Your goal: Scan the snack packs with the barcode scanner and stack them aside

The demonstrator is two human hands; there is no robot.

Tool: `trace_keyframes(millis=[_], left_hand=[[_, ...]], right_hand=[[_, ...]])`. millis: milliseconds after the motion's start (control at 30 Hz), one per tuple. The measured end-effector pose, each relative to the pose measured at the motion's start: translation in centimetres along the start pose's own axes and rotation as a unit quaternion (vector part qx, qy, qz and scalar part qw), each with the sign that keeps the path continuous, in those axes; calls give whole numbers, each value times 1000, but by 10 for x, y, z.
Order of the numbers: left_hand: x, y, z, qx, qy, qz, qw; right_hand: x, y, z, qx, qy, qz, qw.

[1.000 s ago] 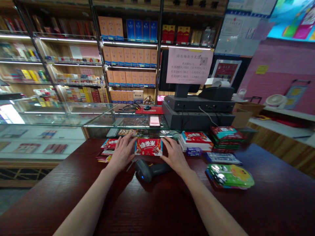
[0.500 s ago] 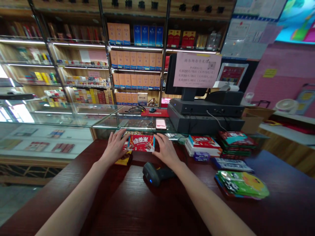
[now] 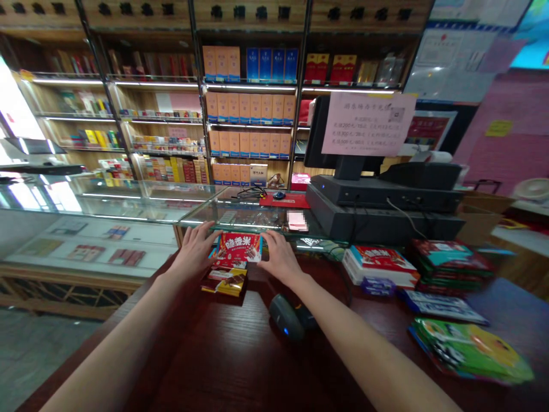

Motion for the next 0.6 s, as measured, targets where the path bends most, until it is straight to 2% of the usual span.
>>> trace_keyframes(millis=[267, 467, 600], left_hand=[[-31, 0, 19, -55, -14, -9, 998], [-42, 2, 31, -112, -16, -14, 994], [-45, 5, 34, -128, -18, -18, 992]], right_hand=[[-8, -14, 29, -29, 24, 9, 999], [-10, -18, 49, -76, -14, 17, 997], [-7, -17, 62, -81, -39, 17, 996]])
Point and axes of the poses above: each hand's wrist, its own y-axis away from the middle knuckle, its own z-axis out of the palm, x = y × z, the point moved 2 cm from there along -y, towards the middle knuckle, and after that the axes turned 15 degrees about x, right-handed, at the moved point
